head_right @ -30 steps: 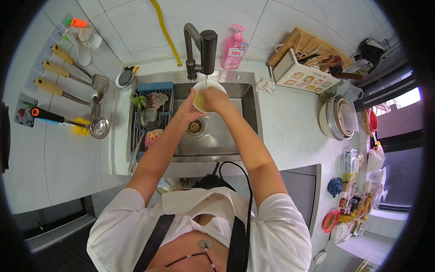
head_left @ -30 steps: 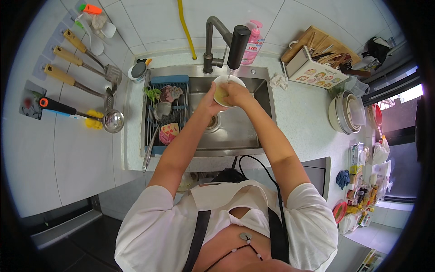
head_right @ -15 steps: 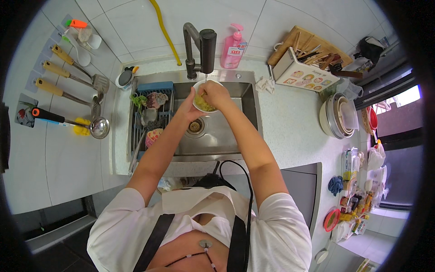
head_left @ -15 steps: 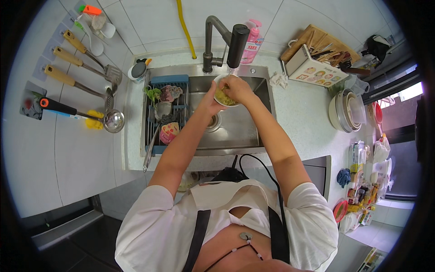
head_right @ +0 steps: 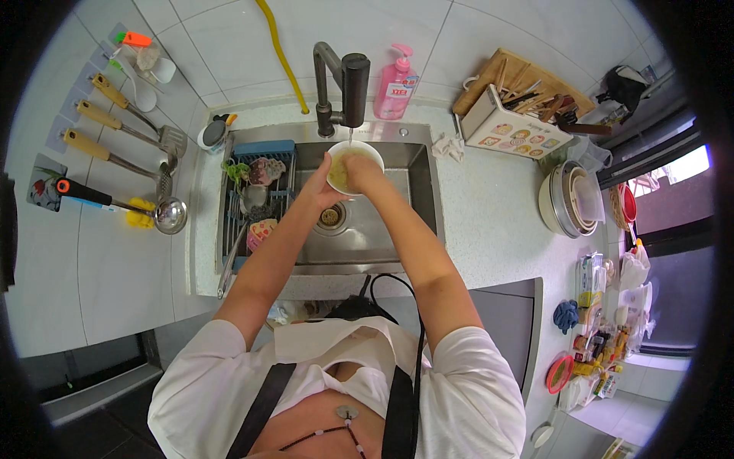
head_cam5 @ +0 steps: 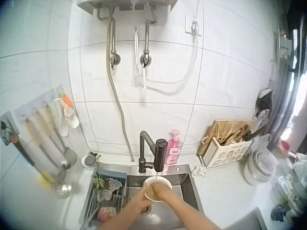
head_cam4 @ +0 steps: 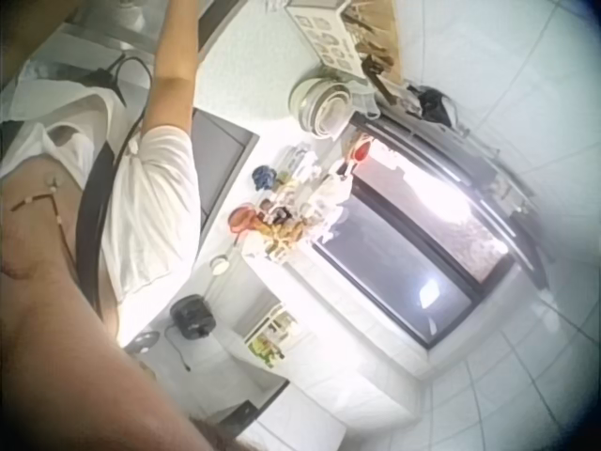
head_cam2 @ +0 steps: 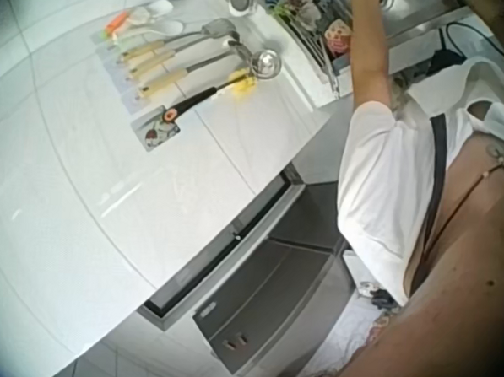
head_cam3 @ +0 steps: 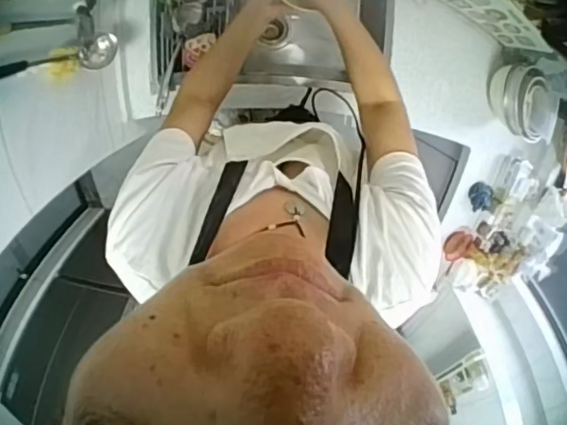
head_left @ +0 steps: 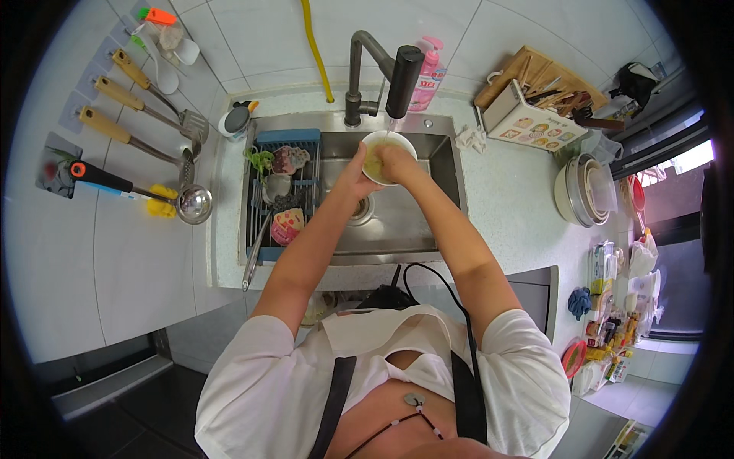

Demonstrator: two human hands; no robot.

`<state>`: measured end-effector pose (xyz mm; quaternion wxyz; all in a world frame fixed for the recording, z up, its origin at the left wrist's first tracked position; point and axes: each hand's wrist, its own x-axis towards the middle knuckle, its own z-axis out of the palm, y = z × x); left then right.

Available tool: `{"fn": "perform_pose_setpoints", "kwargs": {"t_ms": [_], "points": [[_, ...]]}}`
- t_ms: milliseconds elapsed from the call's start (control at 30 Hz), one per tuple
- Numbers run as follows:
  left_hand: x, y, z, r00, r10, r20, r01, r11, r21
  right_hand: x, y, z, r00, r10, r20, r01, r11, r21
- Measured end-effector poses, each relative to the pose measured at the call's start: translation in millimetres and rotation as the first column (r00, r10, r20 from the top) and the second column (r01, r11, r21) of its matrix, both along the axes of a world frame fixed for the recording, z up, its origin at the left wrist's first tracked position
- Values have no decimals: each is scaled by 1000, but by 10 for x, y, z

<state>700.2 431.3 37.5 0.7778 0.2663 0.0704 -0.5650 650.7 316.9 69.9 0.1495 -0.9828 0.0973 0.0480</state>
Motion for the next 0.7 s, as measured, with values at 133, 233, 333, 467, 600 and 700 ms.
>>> {"fn": "perform_pose_setpoints", "kwargs": {"t_ms": [133, 233, 333, 467, 600, 700], "points": [[35, 40, 74, 999, 24, -48, -29, 995, -99, -34, 36, 243, 998, -30, 63, 29, 999, 15], [40, 111, 139, 998, 39, -50, -45, 991, -123, -51, 24, 353, 988, 35, 147, -27, 998, -53], [61, 142, 169, 992, 93, -79, -99, 992, -74, 37, -53, 299, 970, -65, 236, 61, 998, 23], [129, 192, 97, 991, 133, -23, -133, 991, -19, 81, -58, 375, 917, -51, 397, 16, 996, 92], [125, 227, 135, 988, 157, 1, -157, 987, 18, 132, 26, 472, 908, -53, 416, 19, 996, 86], [160, 242, 74, 986, 166, -14, -166, 986, 9, 131, 73, 536, 893, -25, 450, -17, 996, 89]]}}
